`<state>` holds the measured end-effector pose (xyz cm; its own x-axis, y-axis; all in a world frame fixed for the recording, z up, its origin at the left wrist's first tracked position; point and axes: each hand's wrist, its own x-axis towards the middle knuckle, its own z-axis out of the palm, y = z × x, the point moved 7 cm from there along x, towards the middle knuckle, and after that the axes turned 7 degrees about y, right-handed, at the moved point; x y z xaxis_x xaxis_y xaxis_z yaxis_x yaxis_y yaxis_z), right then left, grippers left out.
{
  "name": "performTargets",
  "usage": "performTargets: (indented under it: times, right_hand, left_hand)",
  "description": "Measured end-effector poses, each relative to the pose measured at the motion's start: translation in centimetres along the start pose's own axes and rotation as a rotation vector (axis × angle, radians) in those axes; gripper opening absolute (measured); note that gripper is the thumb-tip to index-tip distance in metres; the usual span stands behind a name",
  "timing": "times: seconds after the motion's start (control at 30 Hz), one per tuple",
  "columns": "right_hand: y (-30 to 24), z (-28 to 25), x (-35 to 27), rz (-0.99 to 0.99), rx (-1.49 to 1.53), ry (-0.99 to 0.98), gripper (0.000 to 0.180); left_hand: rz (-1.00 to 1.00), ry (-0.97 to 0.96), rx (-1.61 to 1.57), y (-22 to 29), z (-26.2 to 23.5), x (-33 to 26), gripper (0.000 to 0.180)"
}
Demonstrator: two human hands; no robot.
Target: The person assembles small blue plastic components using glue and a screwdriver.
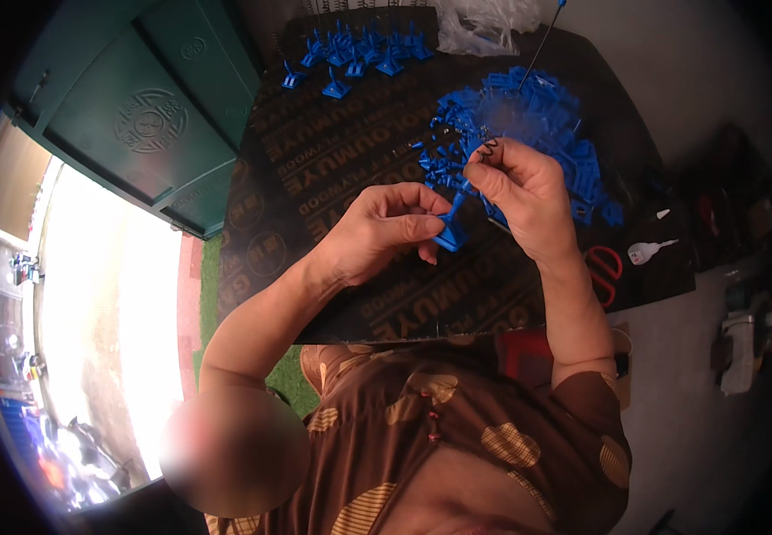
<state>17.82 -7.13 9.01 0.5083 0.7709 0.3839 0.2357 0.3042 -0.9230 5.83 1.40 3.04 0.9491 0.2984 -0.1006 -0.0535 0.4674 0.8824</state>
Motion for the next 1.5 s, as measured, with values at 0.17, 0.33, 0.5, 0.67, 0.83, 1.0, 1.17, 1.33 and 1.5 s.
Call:
performTargets:
  times: [0.17, 0.33, 0.5, 0.67, 0.83, 1.0, 1.17, 1.33, 1.5]
  right_hand:
    - [-0.1, 0.0, -0.2, -0.016, 0.022, 0.034, 0.009]
    - [-0.2, -0.1, -0.4, -0.042, 0.010, 0.047, 0.013]
    - [-0.6, -0.1, -0.6, -0.094, -0.033, 0.072, 0.014]
    - [-0.4, -0.1, -0.7, -0.095, -0.068, 0.081, 0.013]
    - [-0.2, -0.2, -0.7, -0.093, -0.057, 0.101, 0.013]
    - [-0.2, -0.4, -0.8, -0.107, -0.061, 0.138, 0.012]
    - [0.2, -0.7, -0.8, -0.071, -0.006, 0.207, 0.010]
    - [0.5, -0.9, -0.8, -0.049, -0.013, 0.220, 0.010]
    - [0.4, -0.9, -0.8, -0.103, -0.100, 0.258, 0.012]
  left_hand:
    - [-0.023, -0.101, -0.116, -0.7, 0.3, 0.1, 0.026]
    - [-0.037, -0.186, -0.241, -1.3, 1.0, 0.2, 0.036]
    - [-0.040, -0.192, -0.314, -1.7, 1.4, 0.2, 0.039]
    - [-0.037, -0.159, -0.308, -1.9, 1.2, 0.1, 0.040]
    - [-0.030, -0.145, -0.342, -1.9, 1.3, 0.1, 0.040]
    - [0.038, -0.167, -0.351, -1.8, 1.1, 0.0, 0.044]
    - [0.020, -0.114, -0.379, -1.7, 1.0, 0.1, 0.046]
    - [0.034, -0.130, -0.442, -2.0, 0.8, 0.1, 0.045]
    - [0.060, -0.140, -0.487, -2.1, 1.1, 0.0, 0.047]
